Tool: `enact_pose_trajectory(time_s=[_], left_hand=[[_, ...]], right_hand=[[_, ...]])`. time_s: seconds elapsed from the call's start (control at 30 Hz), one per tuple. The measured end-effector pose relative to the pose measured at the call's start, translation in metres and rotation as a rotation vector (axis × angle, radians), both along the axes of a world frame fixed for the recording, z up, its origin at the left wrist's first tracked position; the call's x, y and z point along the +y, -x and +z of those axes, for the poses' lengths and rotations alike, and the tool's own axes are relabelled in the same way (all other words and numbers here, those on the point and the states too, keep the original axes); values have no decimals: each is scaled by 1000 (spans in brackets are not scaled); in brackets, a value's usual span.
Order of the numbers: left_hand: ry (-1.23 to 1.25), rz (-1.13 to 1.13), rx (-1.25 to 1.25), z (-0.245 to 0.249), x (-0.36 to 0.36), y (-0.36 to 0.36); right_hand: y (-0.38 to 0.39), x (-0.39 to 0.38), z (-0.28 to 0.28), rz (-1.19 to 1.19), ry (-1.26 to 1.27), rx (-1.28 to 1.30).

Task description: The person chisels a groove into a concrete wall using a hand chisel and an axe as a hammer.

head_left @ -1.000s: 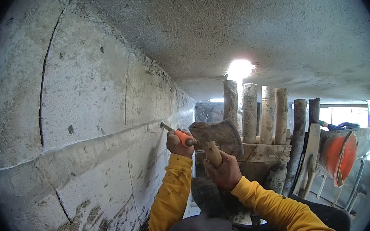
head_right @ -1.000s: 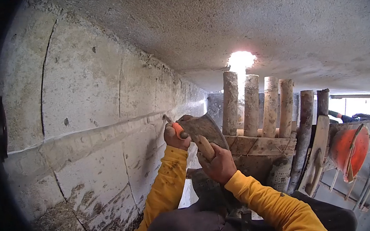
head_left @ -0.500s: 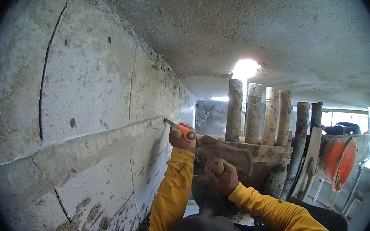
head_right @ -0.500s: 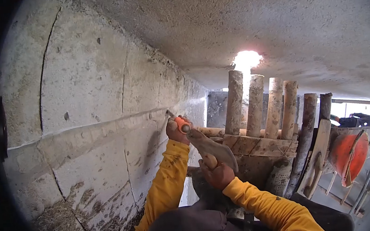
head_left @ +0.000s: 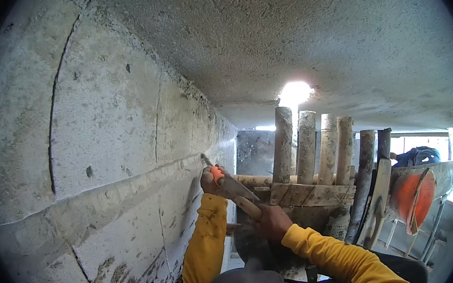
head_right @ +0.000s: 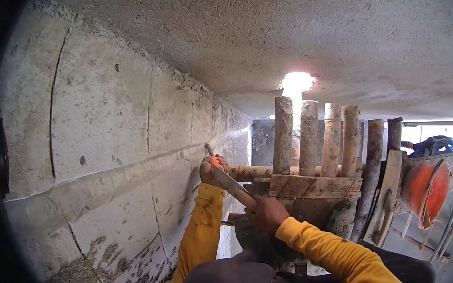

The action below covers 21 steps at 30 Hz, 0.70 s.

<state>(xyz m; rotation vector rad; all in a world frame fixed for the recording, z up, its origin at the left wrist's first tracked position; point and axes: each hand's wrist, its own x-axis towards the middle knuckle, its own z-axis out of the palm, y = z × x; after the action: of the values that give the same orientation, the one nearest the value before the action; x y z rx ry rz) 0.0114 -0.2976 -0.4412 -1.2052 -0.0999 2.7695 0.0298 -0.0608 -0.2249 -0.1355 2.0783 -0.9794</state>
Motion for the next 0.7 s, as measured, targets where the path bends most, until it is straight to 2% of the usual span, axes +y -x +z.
enact_pose_trajectory(time_s=[0.1, 0.2, 0.3, 0.4, 0.43, 0.47, 0.5, 0.57, 0.63, 0.67, 0.7], left_hand=[[-65, 5, 99, -6, 5, -17], [210, 89, -59, 15, 25, -8], [317, -30, 130, -10, 17, -6], [81, 43, 39, -15, 20, -1], [177, 49, 8, -11, 23, 1], [273, 54, -23, 7, 29, 8], [370, 56, -52, 24, 36, 17], [350, 157, -147, 38, 41, 29], [337, 203, -159, 42, 44, 35], [314, 76, -56, 41, 36, 32], [417, 28, -40, 40, 39, 31]], right_hand=[[14, 10, 10, 16, 28, -5], [32, 11, 19, 73, 45, 150], [32, 17, 12, 33, 157, 210], [11, 14, 2, -109, 246, 184], [2, 10, 0, -169, 266, 163], [-4, 5, -4, -131, 229, 208], [-9, -1, -3, -210, 215, 146], [-12, -13, 0, -372, 183, 28], [-4, -16, -12, -232, 95, 0], [-3, -16, -15, -180, 46, -65], [-1, -17, -16, -129, -1, -128]])
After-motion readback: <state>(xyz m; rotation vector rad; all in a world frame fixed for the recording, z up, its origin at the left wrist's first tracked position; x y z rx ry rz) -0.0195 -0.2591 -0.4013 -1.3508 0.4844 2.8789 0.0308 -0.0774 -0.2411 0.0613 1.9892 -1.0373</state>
